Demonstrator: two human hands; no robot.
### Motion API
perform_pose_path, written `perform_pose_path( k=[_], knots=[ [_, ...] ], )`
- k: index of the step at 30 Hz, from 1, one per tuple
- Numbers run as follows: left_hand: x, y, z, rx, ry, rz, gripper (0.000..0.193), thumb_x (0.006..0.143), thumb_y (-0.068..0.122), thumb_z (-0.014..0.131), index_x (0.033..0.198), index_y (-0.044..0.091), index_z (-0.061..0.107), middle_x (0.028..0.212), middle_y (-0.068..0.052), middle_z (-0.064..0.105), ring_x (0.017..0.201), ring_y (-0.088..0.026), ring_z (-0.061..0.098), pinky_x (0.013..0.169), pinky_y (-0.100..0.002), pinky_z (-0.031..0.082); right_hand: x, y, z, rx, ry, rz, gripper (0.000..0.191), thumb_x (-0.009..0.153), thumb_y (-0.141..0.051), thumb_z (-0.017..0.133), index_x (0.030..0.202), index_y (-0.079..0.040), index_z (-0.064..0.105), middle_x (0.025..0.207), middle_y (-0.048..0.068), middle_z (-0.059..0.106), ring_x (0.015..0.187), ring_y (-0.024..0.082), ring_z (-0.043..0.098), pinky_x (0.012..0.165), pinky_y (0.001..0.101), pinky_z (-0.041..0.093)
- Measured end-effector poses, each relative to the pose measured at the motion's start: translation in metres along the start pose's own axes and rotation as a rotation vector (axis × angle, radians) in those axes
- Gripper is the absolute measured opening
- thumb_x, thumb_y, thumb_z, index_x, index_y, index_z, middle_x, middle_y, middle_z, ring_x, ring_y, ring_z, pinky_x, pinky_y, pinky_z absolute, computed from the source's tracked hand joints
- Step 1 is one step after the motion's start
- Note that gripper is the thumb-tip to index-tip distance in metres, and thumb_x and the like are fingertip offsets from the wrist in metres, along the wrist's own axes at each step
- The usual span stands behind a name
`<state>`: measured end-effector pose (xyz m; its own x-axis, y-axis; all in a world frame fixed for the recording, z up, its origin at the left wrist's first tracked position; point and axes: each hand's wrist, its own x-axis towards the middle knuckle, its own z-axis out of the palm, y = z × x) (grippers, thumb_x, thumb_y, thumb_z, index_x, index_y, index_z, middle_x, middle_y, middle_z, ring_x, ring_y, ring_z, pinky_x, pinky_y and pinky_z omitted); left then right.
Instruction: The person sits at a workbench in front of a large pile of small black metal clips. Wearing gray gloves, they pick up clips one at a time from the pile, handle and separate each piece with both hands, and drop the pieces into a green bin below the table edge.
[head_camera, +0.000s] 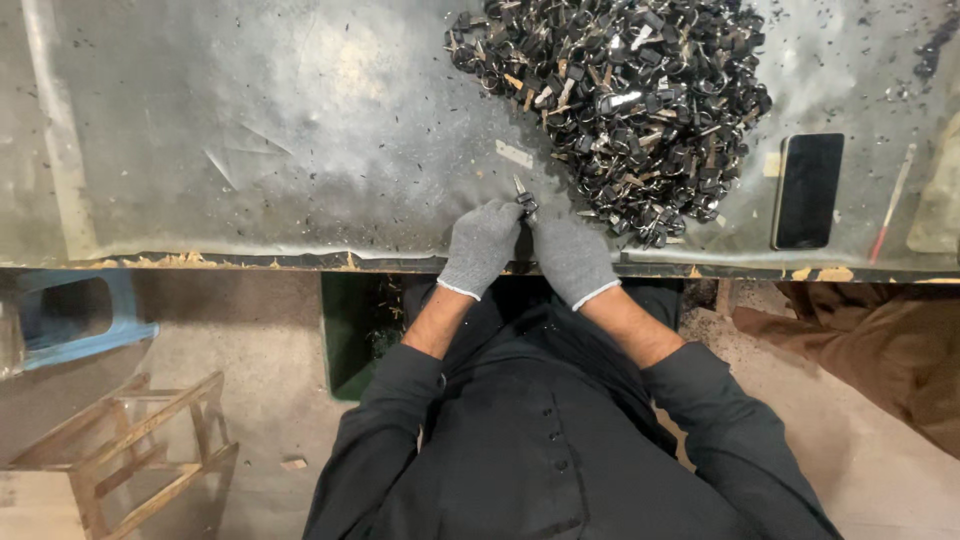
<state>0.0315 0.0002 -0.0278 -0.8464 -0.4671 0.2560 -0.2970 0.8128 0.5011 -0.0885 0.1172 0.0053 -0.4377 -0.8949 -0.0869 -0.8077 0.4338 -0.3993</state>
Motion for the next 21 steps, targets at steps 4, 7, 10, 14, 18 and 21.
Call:
perform_pose_path(
  k=[4,7,10,14,18,21],
  knots=[
    [0.001,-0.001,-0.002,0.036,-0.079,0.044,0.012,0.090,0.011,0.069,0.102,0.010,0.067,0.086,-0.010,0.064,0.083,-0.030,0.068,0.072,-0.043,0.055,0.006,0.000,0.000,-0.008,-0.188,0.153,0.021,0.106,-0.016,0.049,0.113,0.002,0.057,0.087,0.023,0.072,0.079,0.042,0.073,0.070,0.0516,0.058],
    [0.002,-0.001,-0.005,-0.017,-0.033,0.058,0.018,0.087,0.014,0.069,0.104,0.009,0.068,0.086,-0.010,0.064,0.081,-0.030,0.067,0.070,-0.043,0.054,0.008,-0.001,-0.010,0.037,-0.258,0.145,0.030,0.103,-0.016,0.048,0.125,0.004,0.051,0.083,0.024,0.072,0.076,0.042,0.073,0.068,0.0520,0.058],
    [0.003,0.000,-0.005,0.001,-0.006,0.043,0.018,0.087,0.014,0.069,0.104,0.008,0.067,0.087,-0.010,0.064,0.081,-0.030,0.067,0.069,-0.042,0.054,0.009,-0.004,-0.020,0.071,-0.282,0.134,0.037,0.101,-0.018,0.049,0.135,-0.004,0.050,0.091,0.025,0.072,0.080,0.043,0.072,0.071,0.0542,0.057],
    [0.001,0.002,-0.003,0.012,-0.039,0.029,0.015,0.088,0.013,0.069,0.102,0.009,0.066,0.087,-0.010,0.063,0.082,-0.031,0.067,0.070,-0.043,0.054,0.015,-0.001,-0.023,0.228,-0.293,0.136,0.043,0.094,-0.022,0.056,0.131,0.000,0.052,0.093,0.030,0.071,0.085,0.047,0.069,0.077,0.0567,0.054],
    [-0.001,0.004,-0.001,0.061,-0.060,0.014,0.014,0.090,0.011,0.068,0.103,0.008,0.065,0.087,-0.010,0.062,0.081,-0.031,0.066,0.069,-0.043,0.053,0.025,0.008,-0.018,0.351,-0.558,0.330,0.037,0.096,-0.026,0.055,0.118,0.004,0.057,0.090,0.029,0.074,0.084,0.045,0.074,0.084,0.0535,0.056],
    [-0.003,0.005,-0.001,0.041,-0.036,0.013,0.019,0.091,0.010,0.068,0.109,0.007,0.066,0.089,-0.011,0.062,0.083,-0.032,0.067,0.072,-0.044,0.054,0.026,0.010,-0.014,0.184,-0.413,0.194,0.032,0.098,-0.025,0.058,0.114,0.003,0.060,0.097,0.031,0.071,0.088,0.049,0.070,0.081,0.0574,0.054]
  ],
)
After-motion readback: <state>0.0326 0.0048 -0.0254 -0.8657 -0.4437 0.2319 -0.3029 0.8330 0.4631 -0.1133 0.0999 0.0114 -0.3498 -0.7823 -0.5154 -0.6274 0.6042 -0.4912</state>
